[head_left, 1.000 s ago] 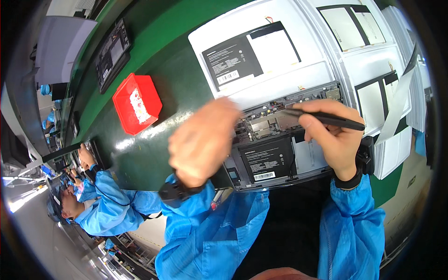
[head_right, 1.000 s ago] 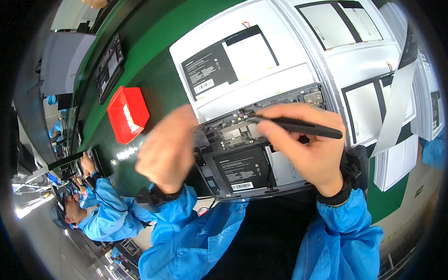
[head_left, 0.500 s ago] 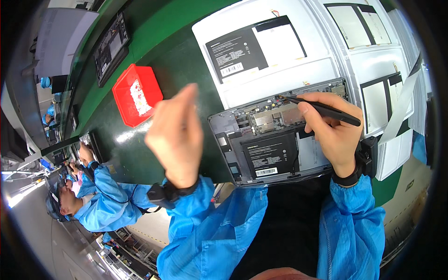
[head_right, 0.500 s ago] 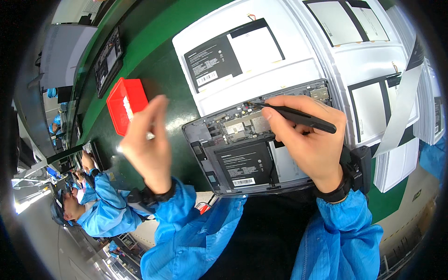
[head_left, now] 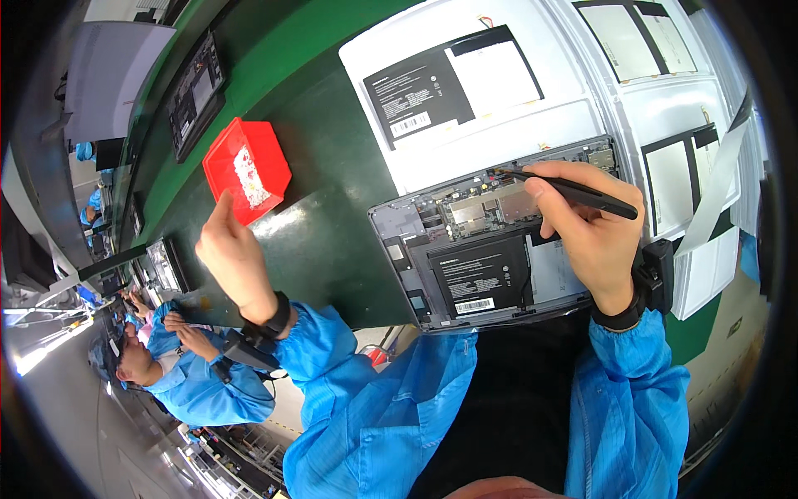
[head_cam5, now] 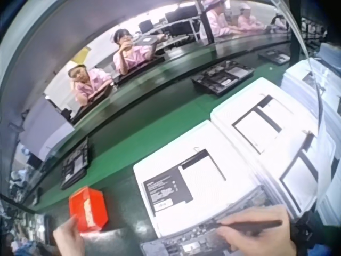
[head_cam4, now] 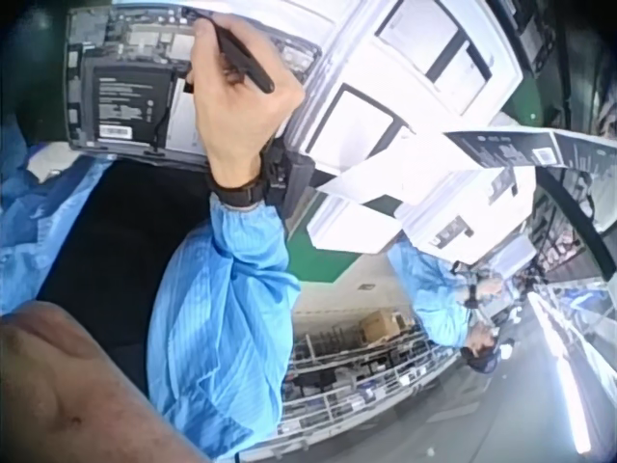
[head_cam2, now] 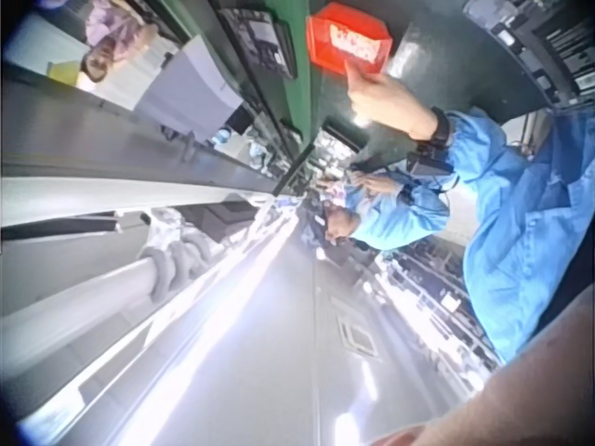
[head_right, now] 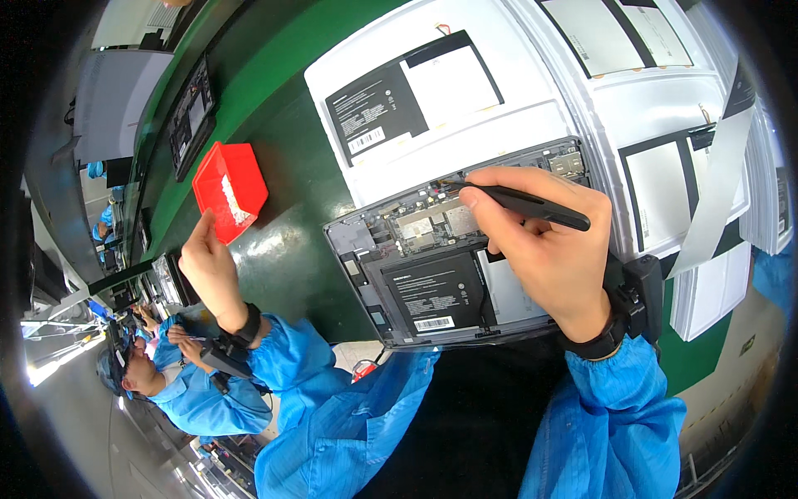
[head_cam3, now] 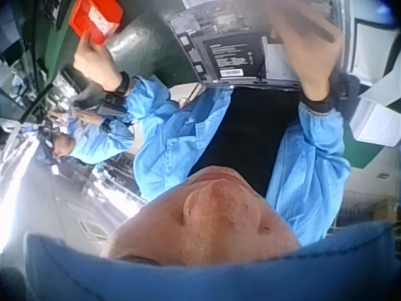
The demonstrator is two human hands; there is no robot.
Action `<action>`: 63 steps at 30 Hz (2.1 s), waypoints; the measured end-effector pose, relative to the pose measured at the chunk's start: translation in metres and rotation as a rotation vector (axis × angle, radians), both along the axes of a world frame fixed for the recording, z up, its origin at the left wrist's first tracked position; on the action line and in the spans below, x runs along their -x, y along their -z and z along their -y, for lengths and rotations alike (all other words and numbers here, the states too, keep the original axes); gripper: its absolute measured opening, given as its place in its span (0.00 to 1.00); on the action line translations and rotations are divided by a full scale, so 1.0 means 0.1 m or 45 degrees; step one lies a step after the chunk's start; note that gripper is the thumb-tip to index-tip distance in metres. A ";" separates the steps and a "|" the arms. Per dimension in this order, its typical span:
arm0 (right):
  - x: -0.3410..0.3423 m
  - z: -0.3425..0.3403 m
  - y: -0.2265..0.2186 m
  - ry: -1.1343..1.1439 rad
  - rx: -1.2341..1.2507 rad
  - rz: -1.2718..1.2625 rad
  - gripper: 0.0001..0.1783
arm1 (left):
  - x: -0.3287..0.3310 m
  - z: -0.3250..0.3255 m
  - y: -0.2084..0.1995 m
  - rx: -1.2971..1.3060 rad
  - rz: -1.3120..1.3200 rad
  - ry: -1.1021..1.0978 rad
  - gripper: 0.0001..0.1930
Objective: The person assembles a tablet by placing a motherboard and a battery into a plastic shell casing, using a spudger and tweezers to manipulate the components and a ribbon cable.
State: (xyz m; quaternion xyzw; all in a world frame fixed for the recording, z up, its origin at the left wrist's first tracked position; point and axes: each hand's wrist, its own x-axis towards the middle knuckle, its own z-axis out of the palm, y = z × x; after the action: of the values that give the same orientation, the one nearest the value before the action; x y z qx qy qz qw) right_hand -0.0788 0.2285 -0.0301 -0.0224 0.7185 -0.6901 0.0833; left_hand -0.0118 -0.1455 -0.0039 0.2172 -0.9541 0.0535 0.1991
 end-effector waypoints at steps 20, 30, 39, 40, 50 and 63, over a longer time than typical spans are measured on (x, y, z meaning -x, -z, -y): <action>0.02 0.00 -0.04 0.001 0.042 0.104 0.09 | 0.54 -1.75 0.36 -0.741 -0.130 1.173 0.11; 0.05 0.01 -0.04 0.013 -0.006 0.114 0.08 | 0.55 -1.76 0.36 -0.749 -0.111 1.152 0.10; 0.07 0.02 -0.07 0.035 -0.007 0.229 0.08 | 0.58 -1.73 0.36 -0.888 -0.070 1.135 0.10; 0.07 0.03 -0.06 0.022 -0.005 0.206 0.08 | 0.58 -1.73 0.36 -0.868 -0.081 1.134 0.10; 0.06 0.05 -0.05 0.041 -0.046 0.144 0.07 | 0.58 -1.73 0.36 -0.824 -0.113 1.147 0.09; 0.15 0.06 -0.01 0.027 -0.099 0.212 0.09 | 0.68 -1.74 0.25 -1.287 0.398 0.602 0.07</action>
State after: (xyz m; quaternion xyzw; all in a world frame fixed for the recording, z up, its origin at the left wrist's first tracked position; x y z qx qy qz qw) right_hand -0.0934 0.2222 -0.0287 0.0461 0.7354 -0.6622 0.1362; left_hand -0.0799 0.0284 -0.0285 0.0557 -0.9019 -0.4233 -0.0661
